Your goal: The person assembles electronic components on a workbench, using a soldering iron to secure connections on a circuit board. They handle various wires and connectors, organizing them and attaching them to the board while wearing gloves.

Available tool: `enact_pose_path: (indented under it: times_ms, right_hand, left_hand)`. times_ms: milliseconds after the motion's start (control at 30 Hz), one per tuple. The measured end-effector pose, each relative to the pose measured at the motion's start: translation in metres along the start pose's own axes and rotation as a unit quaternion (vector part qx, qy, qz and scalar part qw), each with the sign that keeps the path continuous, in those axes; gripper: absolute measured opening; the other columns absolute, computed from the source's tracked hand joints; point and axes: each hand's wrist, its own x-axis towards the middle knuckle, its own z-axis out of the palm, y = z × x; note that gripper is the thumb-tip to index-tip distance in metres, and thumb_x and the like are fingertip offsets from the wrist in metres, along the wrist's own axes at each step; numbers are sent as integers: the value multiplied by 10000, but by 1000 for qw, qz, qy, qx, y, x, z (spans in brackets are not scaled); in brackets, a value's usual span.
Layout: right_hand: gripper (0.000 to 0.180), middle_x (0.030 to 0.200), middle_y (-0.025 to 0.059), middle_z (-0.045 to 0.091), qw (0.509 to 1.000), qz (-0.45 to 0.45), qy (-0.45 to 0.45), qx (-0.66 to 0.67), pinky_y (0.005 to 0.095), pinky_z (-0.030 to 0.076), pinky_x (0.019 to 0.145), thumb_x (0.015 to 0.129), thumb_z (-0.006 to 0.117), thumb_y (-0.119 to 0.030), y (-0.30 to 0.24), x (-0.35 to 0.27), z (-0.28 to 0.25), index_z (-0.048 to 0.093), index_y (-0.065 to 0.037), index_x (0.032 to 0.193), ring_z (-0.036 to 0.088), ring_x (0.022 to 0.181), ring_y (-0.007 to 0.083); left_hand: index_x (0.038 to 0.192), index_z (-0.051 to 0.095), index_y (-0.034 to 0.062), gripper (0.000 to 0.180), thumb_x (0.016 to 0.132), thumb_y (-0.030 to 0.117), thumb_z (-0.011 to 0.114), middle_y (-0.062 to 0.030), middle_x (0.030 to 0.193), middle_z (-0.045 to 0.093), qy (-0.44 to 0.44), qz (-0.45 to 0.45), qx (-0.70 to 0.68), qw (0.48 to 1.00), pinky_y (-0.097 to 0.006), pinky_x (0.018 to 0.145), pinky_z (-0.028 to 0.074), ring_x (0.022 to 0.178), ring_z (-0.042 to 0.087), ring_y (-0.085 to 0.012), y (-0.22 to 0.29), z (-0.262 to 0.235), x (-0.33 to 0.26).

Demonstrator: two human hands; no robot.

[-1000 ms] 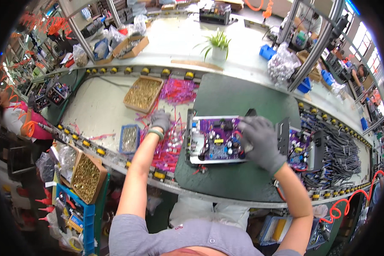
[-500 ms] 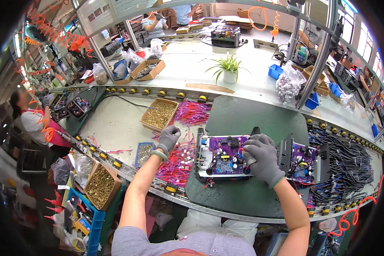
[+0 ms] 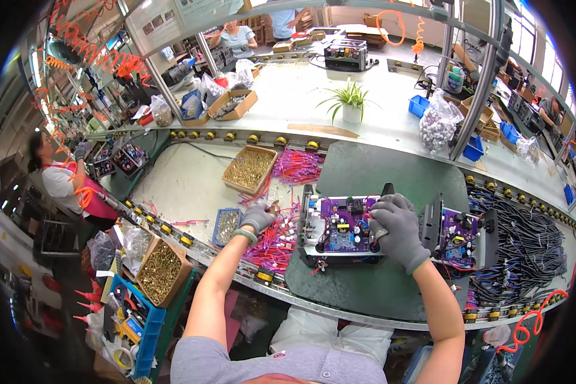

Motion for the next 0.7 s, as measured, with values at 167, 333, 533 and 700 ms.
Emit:
enact_pose_path:
  times_ms: [167,333,533,700]
  right_hand:
    - [106,994,86,706,1000,5,-1,7,443,448,986,792,722,-101,-2,0,-2,708,-49,884,620,1073,309]
    - [103,987,89,711,1000,2,1,14,444,451,991,804,717,-99,-2,1,-3,706,-36,885,633,1054,313]
    - [97,985,88,713,1000,4,0,13,442,448,997,811,715,-100,-3,2,-1,708,-32,880,637,1054,307]
    - [89,979,88,711,1000,12,-5,15,426,454,978,807,713,-93,-3,1,-3,710,-38,876,636,1047,305]
  left_hand:
    - [1013,675,23,268,958,275,604,-139,853,673,85,142,-239,957,-407,701,532,735,646,-253,-46,11,-2]
    - [1032,689,31,322,995,327,564,-116,776,668,19,11,-253,967,-376,603,520,619,628,-208,-65,-7,-16]
    - [1027,720,48,397,881,413,665,-233,994,695,24,37,-101,994,-423,829,526,902,681,-377,-63,16,-23]
    - [1023,739,49,416,774,381,709,-221,1032,711,3,16,12,1000,-427,893,540,996,686,-371,-36,45,-28]
